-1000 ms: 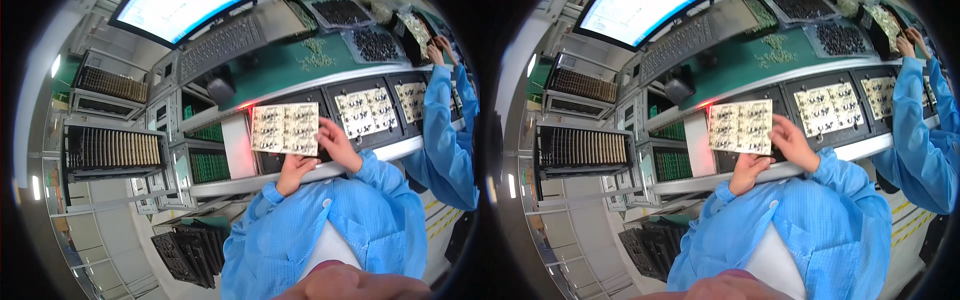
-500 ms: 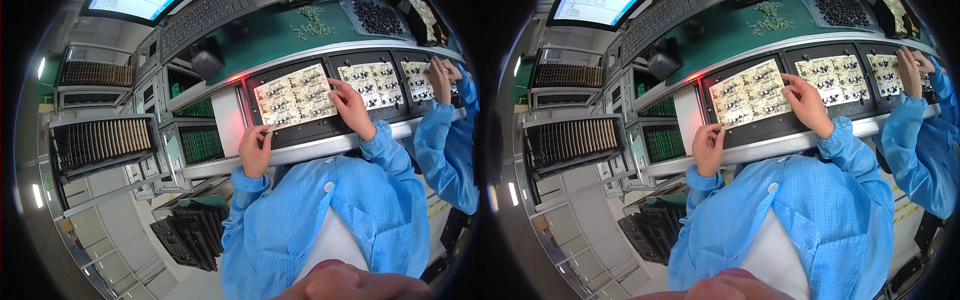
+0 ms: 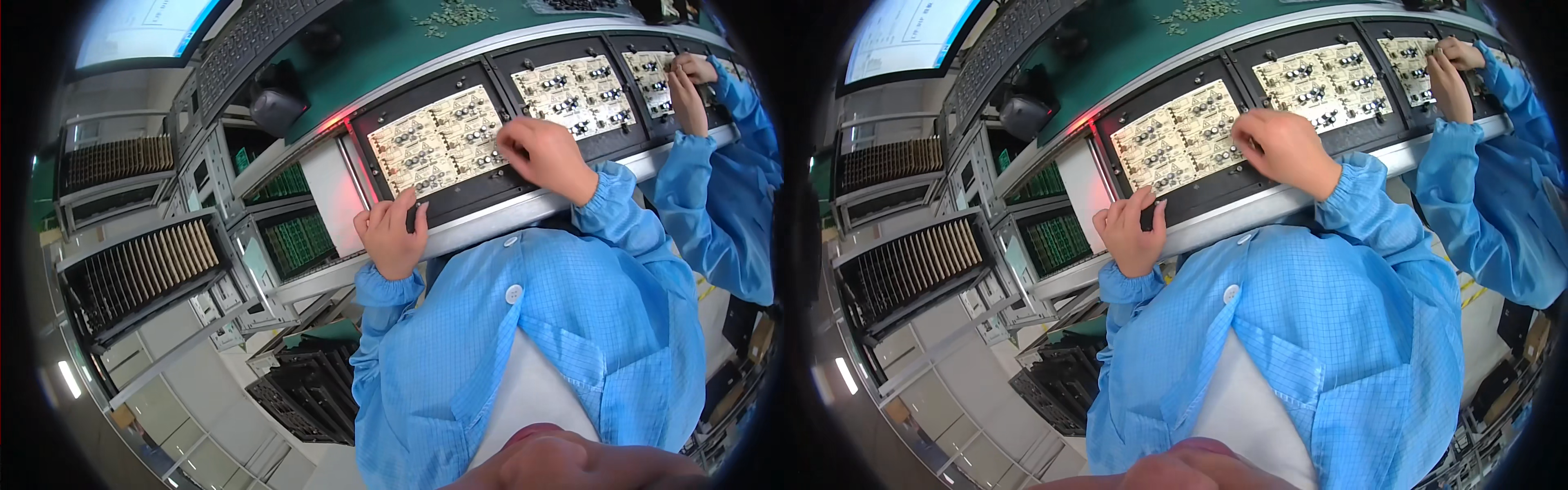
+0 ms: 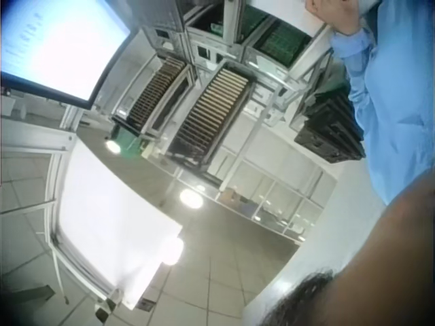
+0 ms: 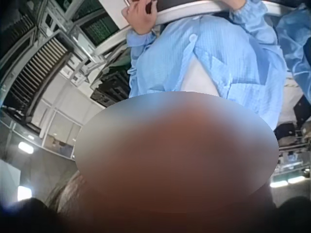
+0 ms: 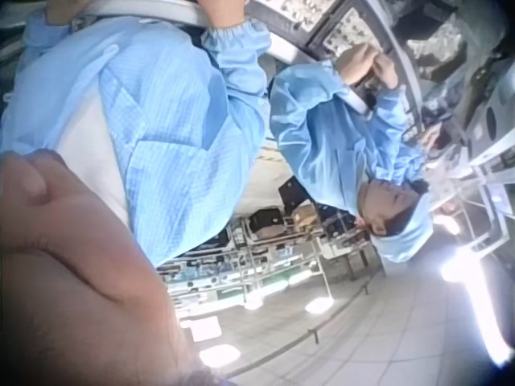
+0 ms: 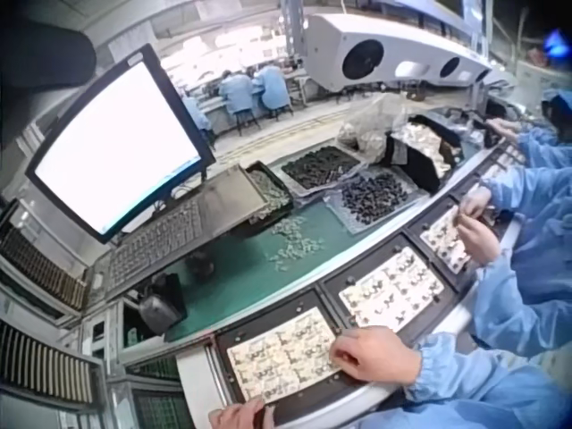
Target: The person takes circuit boards from a rack, places them into fixtures on an assembly line, and inserts electronic components into the boards by hand.
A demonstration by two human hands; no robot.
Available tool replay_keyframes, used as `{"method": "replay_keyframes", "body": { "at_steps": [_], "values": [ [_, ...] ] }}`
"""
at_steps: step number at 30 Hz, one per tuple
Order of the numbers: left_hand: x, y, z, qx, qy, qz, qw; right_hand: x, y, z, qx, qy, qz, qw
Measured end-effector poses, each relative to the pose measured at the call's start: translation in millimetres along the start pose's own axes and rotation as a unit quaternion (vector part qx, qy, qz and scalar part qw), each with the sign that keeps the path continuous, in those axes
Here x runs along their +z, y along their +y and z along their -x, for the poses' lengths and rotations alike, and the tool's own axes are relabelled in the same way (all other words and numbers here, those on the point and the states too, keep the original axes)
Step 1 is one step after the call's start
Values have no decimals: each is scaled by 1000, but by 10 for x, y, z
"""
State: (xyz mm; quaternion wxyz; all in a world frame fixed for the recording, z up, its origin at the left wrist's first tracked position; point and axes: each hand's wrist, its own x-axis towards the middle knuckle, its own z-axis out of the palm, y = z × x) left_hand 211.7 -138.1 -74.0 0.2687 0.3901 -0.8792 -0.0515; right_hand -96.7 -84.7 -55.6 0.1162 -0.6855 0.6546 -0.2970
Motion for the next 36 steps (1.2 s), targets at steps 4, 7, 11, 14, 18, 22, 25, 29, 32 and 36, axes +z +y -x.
{"method": "replay_keyframes", "body": {
  "at_steps": [4, 7, 11, 14, 18, 22, 25, 29, 32, 36],
  "values": [
    [117, 94, -71, -17, 40, -9, 999, 6, -137, 168, -62, 1, -1, 998],
    [156, 135, -89, -53, 27, -1, 998, 274, -136, 247, -32, 72, 38, 996],
    [129, 70, -124, -58, 0, 42, 997, 218, -102, 169, 5, 52, 8, 999],
    [83, -12, -93, -81, 6, 67, 994, 74, -12, 42, 90, 40, -130, 987],
    [135, -204, -158, -121, 45, 12, 992, 71, 303, -172, -52, 154, 76, 984],
    [148, -396, -288, -107, 62, -54, 991, 82, 392, -202, -81, 89, 9, 993],
    [197, -468, -340, -101, 46, -56, 992, 23, 430, -251, -95, 44, -3, 994],
    [248, -534, -433, -140, 27, 54, 988, -9, 444, -287, -96, 25, -18, 995],
    [243, -554, -478, -174, 2, 130, 976, -85, 468, -309, -89, -32, -35, 995],
    [137, -585, -590, -137, -62, 113, 982, -65, 415, -360, -30, 8, -60, 998]
  ]
}}
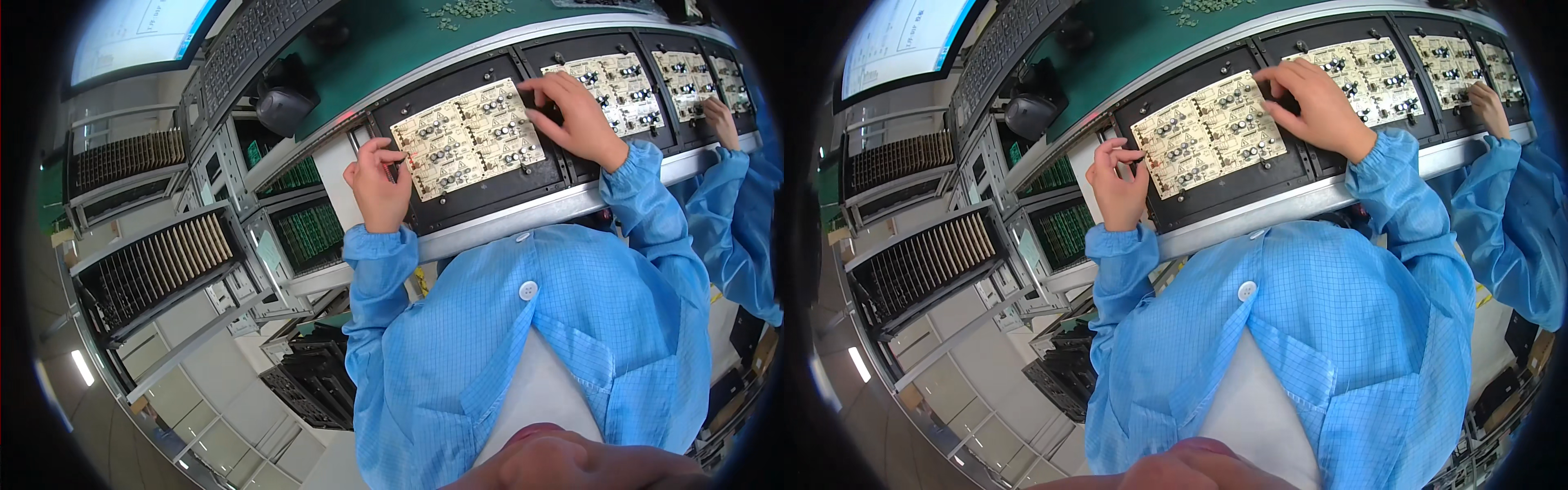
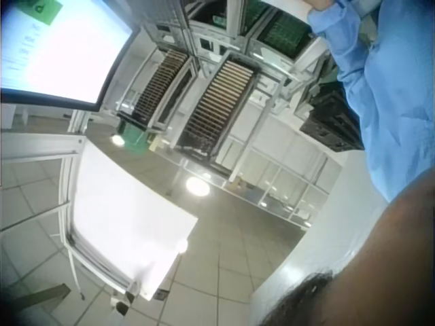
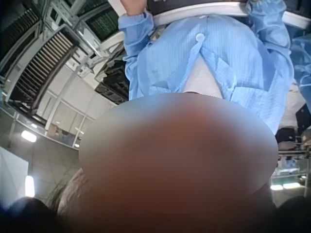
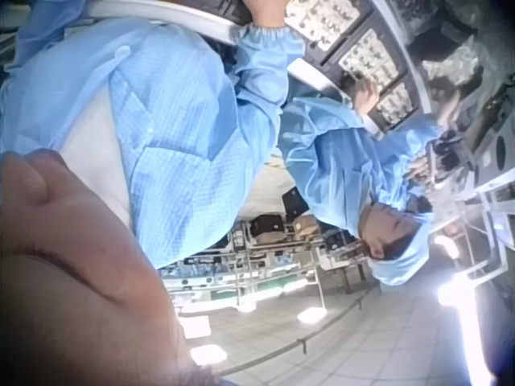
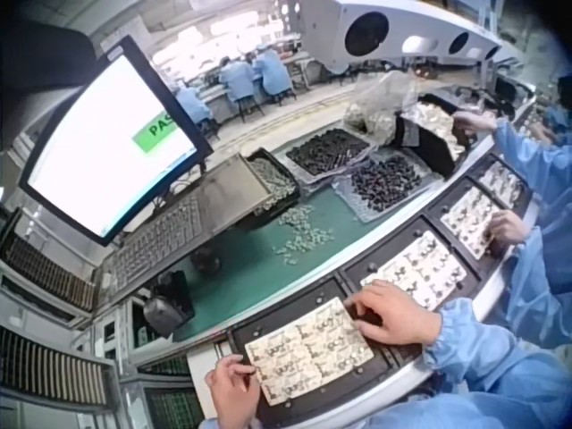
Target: The person takes circuit boards from a rack, places them into fixtures on an assembly line, and inserts electronic components into the boards by hand.
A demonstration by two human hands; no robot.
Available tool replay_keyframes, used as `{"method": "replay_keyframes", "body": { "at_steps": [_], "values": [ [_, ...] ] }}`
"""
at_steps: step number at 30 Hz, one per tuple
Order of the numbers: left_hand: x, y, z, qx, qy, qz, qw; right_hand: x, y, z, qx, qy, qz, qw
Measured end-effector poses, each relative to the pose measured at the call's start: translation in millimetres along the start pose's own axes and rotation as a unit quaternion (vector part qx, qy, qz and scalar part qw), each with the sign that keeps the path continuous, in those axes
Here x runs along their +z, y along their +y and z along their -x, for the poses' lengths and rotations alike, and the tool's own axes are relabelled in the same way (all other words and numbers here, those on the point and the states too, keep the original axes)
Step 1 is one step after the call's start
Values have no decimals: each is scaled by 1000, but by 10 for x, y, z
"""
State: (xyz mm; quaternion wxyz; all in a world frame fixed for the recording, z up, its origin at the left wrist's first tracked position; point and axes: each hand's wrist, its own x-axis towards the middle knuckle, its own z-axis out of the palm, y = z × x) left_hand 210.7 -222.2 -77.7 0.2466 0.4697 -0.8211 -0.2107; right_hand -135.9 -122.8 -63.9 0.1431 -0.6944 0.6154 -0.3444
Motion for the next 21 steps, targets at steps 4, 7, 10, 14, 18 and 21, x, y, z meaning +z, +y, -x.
{"method": "replay_keyframes", "body": {
  "at_steps": [4, 7, 10, 14, 18, 21],
  "values": [
    [-70, -94, -331, 5, -126, 87, 988, 188, 234, -250, -41, 38, 92, 994],
    [87, -31, -552, 67, -42, 145, 986, 341, 311, -394, -42, 64, 154, 985],
    [201, -44, -703, 116, -19, 32, 993, 328, 291, -431, -67, 52, 132, 988],
    [187, -85, -753, 116, -51, 86, 988, 360, 272, -401, -87, 55, 121, 987],
    [89, -208, -893, 133, -124, 111, 977, 362, 282, -413, -82, 44, 149, 985],
    [-2, -204, -1034, 107, -215, 129, 962, 362, 283, -414, -90, 46, 140, 985]
  ]
}}
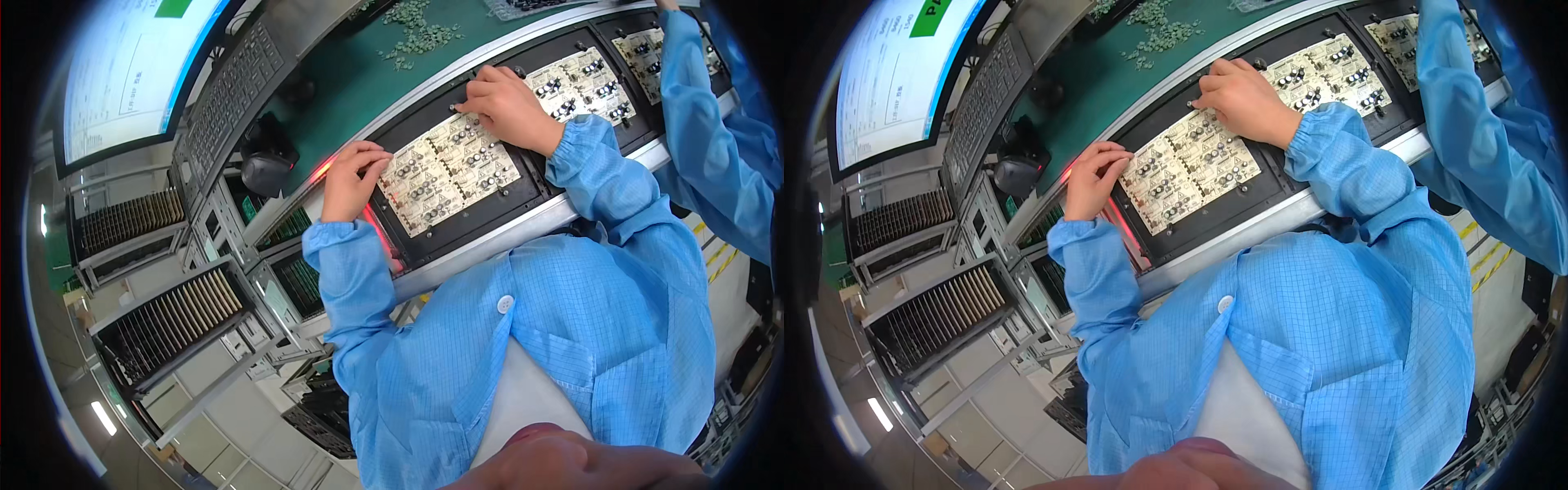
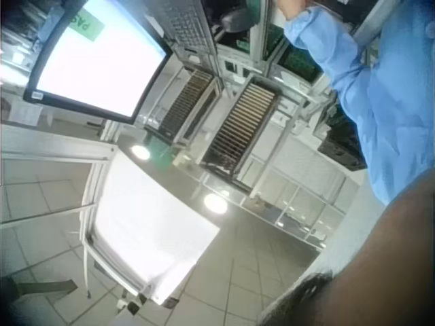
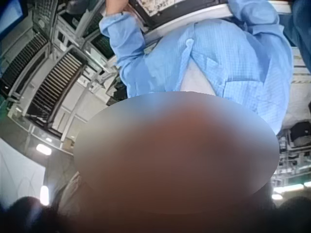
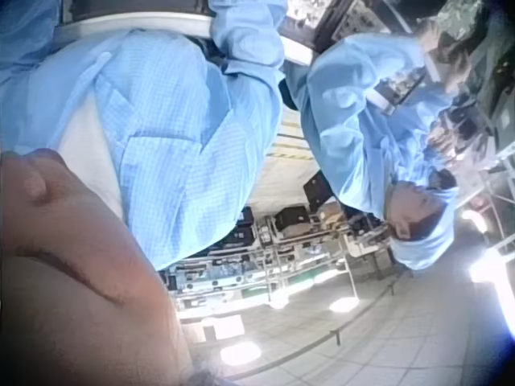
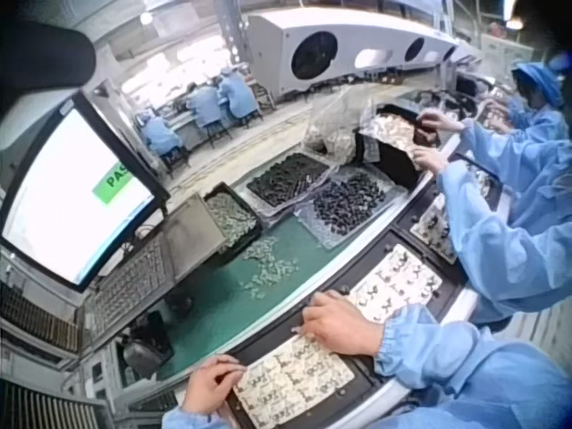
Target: The person takes circuit boards from a rack, places them into fixtures on an assembly line, and inserts electronic components into the boards by hand.
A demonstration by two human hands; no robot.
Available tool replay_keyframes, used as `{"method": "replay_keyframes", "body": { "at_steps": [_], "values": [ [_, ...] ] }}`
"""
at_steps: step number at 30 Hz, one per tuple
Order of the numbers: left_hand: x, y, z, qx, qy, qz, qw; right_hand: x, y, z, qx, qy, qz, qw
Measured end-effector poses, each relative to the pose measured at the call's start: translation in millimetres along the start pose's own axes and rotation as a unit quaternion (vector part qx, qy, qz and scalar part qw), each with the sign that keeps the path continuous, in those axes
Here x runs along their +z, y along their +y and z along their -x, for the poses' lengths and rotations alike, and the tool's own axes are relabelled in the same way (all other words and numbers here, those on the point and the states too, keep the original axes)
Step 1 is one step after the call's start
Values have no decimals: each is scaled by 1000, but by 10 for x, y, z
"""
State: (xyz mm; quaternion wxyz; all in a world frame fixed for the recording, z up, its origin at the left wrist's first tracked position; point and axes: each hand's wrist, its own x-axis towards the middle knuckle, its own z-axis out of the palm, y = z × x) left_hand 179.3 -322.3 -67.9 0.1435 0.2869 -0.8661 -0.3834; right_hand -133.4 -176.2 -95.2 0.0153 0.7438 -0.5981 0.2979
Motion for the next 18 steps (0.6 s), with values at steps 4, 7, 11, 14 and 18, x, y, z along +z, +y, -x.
{"method": "replay_keyframes", "body": {
  "at_steps": [4, 7, 11, 14, 18],
  "values": [
    [-21, 247, -566, 33, 53, -30, 998, -8, 3, 15, 10, 13, -3, 1000],
    [225, 248, -1091, -16, 91, -61, 994, 30, 54, 44, 64, 3, -33, 997],
    [600, 23, -1558, -50, 208, -213, 953, -66, 66, 2, 117, 65, -111, 985],
    [675, -105, -1748, -14, 238, -217, 947, -171, 152, -25, 163, 66, -161, 971],
    [750, -37, -1882, 52, 171, -168, 969, -235, 466, -97, 194, 84, -143, 967]
  ]
}}
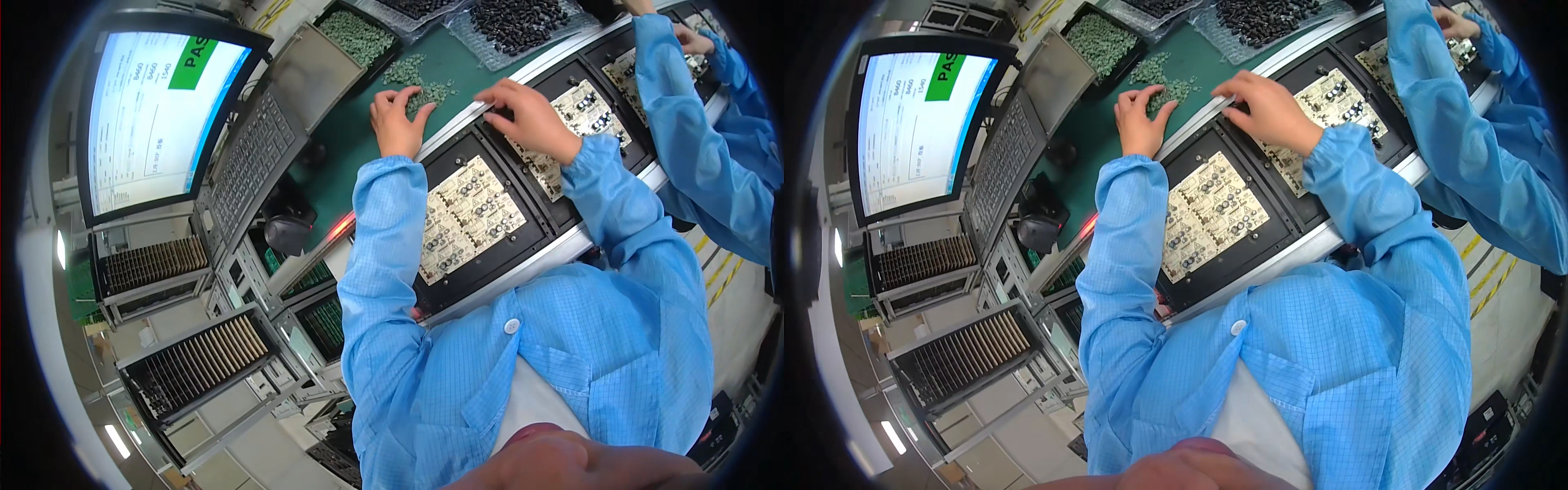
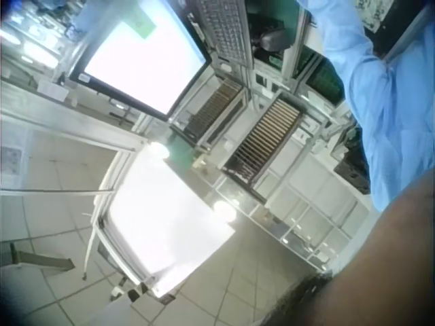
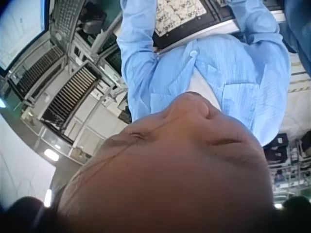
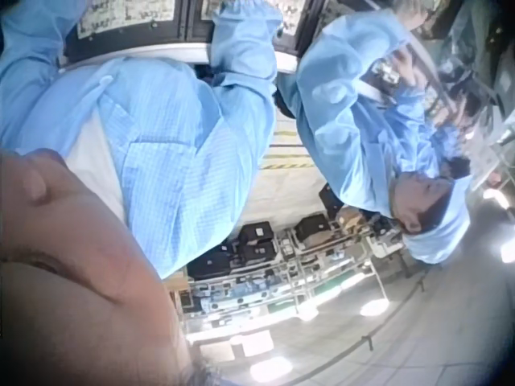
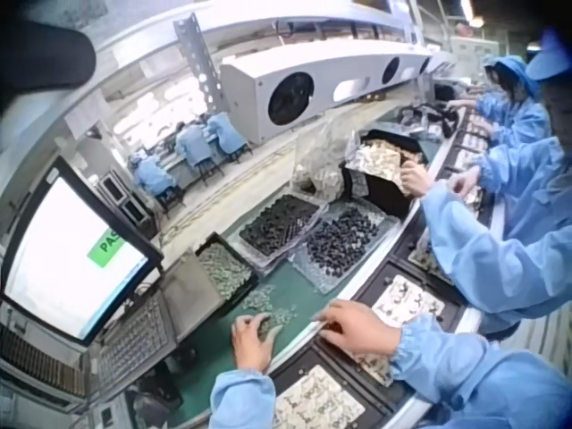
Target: The person takes circuit boards from a rack, places them into fixtures on an assembly line, and inserts electronic components into the boards by hand.
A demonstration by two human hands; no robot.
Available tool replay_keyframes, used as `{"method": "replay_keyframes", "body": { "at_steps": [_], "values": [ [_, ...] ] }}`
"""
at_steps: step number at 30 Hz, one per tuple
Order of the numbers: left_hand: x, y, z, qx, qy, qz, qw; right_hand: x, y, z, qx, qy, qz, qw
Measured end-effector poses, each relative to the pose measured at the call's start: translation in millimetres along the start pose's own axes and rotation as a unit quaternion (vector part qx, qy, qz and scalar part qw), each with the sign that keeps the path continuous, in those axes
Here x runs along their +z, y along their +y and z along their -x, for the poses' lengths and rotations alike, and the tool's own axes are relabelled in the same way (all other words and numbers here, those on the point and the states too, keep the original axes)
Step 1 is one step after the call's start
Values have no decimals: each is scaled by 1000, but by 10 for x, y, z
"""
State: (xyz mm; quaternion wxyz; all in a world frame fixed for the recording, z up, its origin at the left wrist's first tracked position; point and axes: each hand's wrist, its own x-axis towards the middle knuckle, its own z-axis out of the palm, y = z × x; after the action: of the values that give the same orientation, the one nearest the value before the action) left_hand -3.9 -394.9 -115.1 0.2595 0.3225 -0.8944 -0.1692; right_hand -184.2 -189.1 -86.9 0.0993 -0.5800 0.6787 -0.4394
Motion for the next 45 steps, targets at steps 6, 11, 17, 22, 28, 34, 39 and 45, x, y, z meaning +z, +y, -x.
{"method": "replay_keyframes", "body": {
  "at_steps": [6, 11, 17, 22, 28, 34, 39, 45],
  "values": [
    [20, -45, 43, 26, 14, 59, 998, 171, 263, -805, -1, -1, 62, 998],
    [74, -47, 4, 30, 72, 74, 994, 961, 604, -1450, -122, -9, 135, 983],
    [91, -261, 25, -33, 37, 42, 998, 1175, 428, -1323, -237, -99, 42, 966],
    [10, -147, 77, 29, -53, 22, 998, 500, 314, -1169, -113, -128, 74, 982],
    [-88, 43, 111, 96, -30, 63, 993, -91, 945, -1127, 42, 69, 380, 921],
    [-122, 41, 173, 25, -18, 127, 991, 0, 894, -1066, 66, -23, 365, 928],
    [-90, -89, 187, 59, 52, 102, 992, -81, 887, -1129, 80, -51, 313, 945],
    [-67, -105, 188, -40, 97, 132, 986, -158, 1121, -1117, 41, 45, 132, 989]
  ]
}}
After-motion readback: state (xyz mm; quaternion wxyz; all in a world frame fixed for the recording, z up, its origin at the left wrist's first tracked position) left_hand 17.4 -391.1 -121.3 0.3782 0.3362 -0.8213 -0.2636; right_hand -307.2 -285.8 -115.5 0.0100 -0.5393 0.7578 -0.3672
